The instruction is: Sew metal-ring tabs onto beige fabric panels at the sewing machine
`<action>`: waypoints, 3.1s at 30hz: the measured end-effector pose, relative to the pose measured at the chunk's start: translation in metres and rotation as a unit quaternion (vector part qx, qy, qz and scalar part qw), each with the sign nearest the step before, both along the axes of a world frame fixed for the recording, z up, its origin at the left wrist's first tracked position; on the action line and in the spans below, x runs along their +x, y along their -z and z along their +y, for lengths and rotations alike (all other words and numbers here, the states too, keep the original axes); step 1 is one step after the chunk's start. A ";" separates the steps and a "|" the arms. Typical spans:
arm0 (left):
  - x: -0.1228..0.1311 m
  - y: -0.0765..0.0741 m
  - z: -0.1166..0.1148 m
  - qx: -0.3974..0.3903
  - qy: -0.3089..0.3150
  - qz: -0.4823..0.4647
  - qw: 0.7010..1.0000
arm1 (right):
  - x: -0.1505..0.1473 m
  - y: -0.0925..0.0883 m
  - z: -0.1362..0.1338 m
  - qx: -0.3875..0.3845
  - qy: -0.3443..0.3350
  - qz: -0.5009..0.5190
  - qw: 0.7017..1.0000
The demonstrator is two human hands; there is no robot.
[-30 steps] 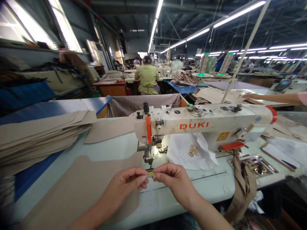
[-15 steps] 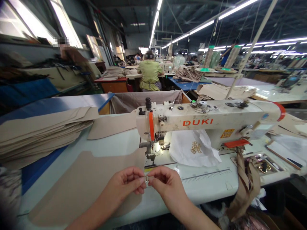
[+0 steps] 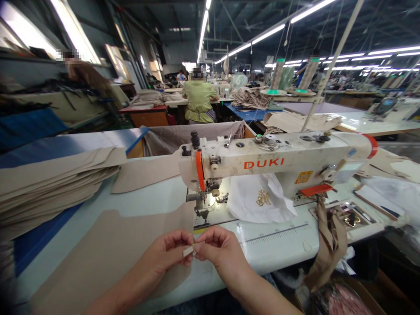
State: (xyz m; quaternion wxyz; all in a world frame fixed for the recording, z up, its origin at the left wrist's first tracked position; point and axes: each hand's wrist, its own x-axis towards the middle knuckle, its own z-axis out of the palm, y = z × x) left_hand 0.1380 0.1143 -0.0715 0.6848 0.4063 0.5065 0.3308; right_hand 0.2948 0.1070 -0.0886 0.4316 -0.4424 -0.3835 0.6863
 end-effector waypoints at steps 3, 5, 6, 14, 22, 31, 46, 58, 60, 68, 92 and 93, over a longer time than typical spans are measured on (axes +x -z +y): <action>-0.002 0.004 0.002 0.010 0.023 0.032 0.999 | 0.001 0.002 -0.005 0.041 -0.013 -0.023 0.999; -0.003 0.006 0.003 0.025 0.030 0.052 0.998 | 0.001 0.002 -0.010 0.081 -0.016 -0.054 0.995; -0.003 0.007 0.003 0.036 0.028 0.063 0.997 | 0.001 0.001 -0.013 0.101 -0.016 -0.079 0.992; -0.002 0.001 -0.003 0.094 0.015 0.136 0.986 | 0.002 0.002 -0.018 0.194 -0.027 -0.182 0.964; 0.001 -0.003 -0.001 0.108 0.002 0.107 0.988 | 0.004 -0.002 -0.013 0.234 0.016 -0.178 0.956; 0.004 -0.012 -0.006 0.100 -0.046 0.068 0.992 | 0.001 0.003 -0.009 0.126 0.054 -0.033 0.990; 0.008 -0.004 -0.009 0.103 -0.110 0.052 0.987 | -0.001 0.001 -0.012 0.157 0.081 -0.054 0.983; 0.008 0.001 -0.014 0.135 -0.121 0.063 0.981 | 0.004 -0.004 -0.011 0.087 0.045 -0.071 0.993; 0.008 0.001 -0.014 0.136 -0.121 0.062 0.981 | 0.004 -0.006 -0.009 0.094 0.030 -0.086 0.991; 0.004 0.006 -0.015 0.110 -0.095 0.069 0.987 | 0.011 -0.009 -0.007 0.136 -0.055 -0.181 0.972; -0.039 0.076 0.032 0.507 0.085 0.483 0.708 | -0.028 0.018 0.077 -0.052 -0.092 -0.217 0.970; -0.040 0.076 0.033 0.509 0.082 0.477 0.711 | -0.030 0.019 0.080 -0.050 -0.098 -0.227 0.968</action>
